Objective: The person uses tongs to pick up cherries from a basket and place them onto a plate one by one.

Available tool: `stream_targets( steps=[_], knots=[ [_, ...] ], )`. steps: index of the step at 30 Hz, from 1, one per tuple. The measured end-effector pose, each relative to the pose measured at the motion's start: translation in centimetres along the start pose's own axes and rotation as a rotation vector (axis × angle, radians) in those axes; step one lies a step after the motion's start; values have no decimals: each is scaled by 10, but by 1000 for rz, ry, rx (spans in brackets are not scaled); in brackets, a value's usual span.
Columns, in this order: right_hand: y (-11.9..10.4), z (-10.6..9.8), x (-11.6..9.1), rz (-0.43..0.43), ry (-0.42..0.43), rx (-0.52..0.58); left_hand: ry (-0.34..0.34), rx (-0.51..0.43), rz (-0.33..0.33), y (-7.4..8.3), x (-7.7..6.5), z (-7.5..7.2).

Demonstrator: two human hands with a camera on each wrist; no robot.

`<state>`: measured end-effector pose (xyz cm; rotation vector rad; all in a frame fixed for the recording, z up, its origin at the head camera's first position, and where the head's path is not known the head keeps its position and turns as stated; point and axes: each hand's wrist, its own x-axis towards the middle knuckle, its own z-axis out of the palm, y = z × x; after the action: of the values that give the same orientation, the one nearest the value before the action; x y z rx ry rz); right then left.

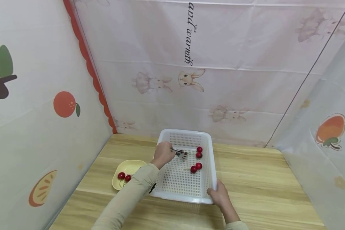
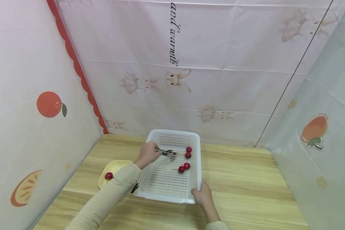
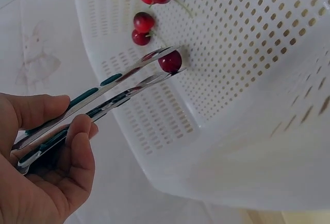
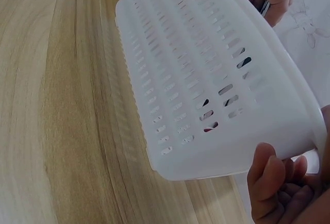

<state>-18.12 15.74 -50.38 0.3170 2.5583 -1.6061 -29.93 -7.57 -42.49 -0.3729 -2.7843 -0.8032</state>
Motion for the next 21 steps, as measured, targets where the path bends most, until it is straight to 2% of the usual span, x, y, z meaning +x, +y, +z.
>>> stream_targets(
  steps=[4, 9, 14, 21],
  knots=[
    [0, 0, 0, -4, 8, -3, 37, -4, -6, 2, 1, -9],
    [-1, -1, -1, -11, 12, 2, 27, -12, -31, 3, 1, -16],
    [-2, 0, -1, 6, -3, 15, 20, -17, 2, 2, -3, -19],
    [-1, 1, 0, 11, -11, 20, -9, -53, 38, 1, -18, -26]
  ],
)
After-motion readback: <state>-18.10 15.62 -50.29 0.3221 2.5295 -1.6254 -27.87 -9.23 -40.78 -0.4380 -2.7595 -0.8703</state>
